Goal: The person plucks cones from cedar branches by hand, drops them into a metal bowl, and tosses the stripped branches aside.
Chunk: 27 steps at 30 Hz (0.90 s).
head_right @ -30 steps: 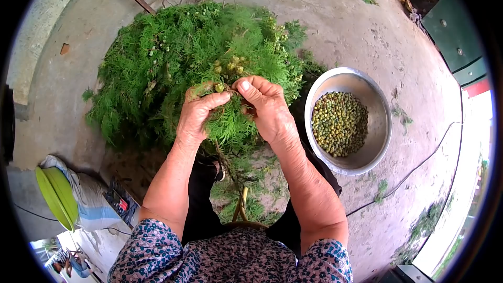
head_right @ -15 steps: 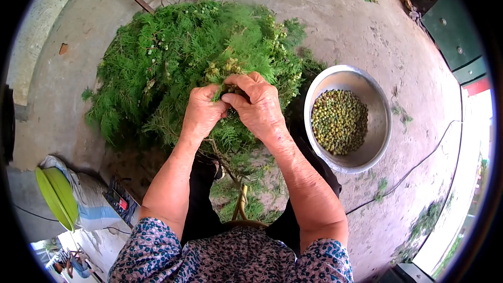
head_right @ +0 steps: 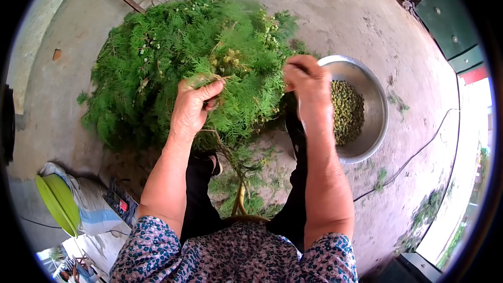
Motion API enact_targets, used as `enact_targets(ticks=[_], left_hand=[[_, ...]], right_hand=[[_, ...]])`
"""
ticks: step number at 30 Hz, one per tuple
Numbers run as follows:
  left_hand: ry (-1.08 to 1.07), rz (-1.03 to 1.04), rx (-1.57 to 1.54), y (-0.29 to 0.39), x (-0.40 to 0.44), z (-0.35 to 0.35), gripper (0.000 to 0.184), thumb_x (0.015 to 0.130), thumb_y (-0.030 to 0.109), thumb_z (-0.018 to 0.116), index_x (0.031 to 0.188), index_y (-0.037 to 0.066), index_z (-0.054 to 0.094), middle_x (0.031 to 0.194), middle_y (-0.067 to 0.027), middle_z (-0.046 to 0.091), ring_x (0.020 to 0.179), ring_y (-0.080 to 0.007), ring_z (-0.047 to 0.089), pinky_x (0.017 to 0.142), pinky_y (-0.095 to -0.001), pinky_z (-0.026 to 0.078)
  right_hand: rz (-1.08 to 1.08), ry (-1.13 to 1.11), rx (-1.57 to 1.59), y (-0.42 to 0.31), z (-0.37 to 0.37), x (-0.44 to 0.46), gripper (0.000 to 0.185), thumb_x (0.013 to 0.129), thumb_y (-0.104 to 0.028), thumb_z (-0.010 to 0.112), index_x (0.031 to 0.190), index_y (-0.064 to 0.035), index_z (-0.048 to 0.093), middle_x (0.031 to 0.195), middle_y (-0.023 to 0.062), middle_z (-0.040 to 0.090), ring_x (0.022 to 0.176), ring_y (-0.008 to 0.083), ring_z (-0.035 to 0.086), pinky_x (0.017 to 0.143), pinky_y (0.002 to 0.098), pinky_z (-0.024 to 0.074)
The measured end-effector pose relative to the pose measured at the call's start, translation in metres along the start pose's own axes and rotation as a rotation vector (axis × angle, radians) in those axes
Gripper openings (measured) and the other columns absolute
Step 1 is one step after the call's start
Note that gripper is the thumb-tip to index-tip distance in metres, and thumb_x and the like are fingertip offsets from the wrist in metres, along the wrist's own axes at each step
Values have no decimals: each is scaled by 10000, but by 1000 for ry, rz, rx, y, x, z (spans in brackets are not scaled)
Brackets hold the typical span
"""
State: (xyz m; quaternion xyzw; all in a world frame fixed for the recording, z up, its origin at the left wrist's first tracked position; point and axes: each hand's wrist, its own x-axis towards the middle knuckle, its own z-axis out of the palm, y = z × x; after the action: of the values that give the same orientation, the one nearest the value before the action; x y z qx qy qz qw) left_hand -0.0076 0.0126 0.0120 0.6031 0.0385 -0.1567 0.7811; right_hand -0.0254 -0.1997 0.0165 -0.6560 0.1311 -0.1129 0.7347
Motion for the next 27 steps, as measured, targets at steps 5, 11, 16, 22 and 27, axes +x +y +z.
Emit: enact_targets(ticks=[5, 11, 16, 22, 27], left_hand=[[-76, -5, -377, -7, 10, -15, 103, 767, 97, 663, 825, 27, 617, 721, -40, 610, 561, -126, 582, 445, -236, 476], [12, -25, -304, -6, 1, 2, 144, 733, 135, 708, 836, 80, 626, 734, -1, 615, 626, -110, 580, 576, -236, 476], [-111, 35, 78, -6, -8, 11, 107, 709, 178, 699, 729, 102, 627, 665, 19, 587, 597, -82, 525, 567, -219, 422], [-356, 327, 379, -11, -16, 25, 77, 688, 95, 602, 731, 31, 611, 670, -9, 576, 638, -100, 524, 630, -243, 428], [-607, 511, 674, -30, -19, 28, 68, 669, 72, 595, 723, 53, 632, 774, -34, 608, 790, -163, 567, 724, -284, 458]], right_hand=[[-195, 601, -702, 18, -91, 20, 300, 727, -41, 552, 1019, -15, 612, 930, 118, 595, 863, 214, 569, 770, 299, 445], [-199, 532, -526, 2, -72, 13, 304, 770, -126, 615, 1058, -29, 604, 1119, 157, 555, 1005, 249, 538, 859, 340, 428], [-164, -86, -155, -3, -12, -3, 499, 742, -149, 696, 1182, -13, 502, 1146, 144, 561, 1072, 223, 524, 895, 330, 421], [-64, -154, -629, 15, 14, -1, 466, 692, -134, 714, 1103, 4, 544, 981, 155, 626, 915, 262, 590, 813, 342, 444], [284, -180, 351, 39, 17, 11, 170, 799, -47, 600, 964, -10, 577, 855, 51, 617, 788, 135, 554, 675, 281, 456]])
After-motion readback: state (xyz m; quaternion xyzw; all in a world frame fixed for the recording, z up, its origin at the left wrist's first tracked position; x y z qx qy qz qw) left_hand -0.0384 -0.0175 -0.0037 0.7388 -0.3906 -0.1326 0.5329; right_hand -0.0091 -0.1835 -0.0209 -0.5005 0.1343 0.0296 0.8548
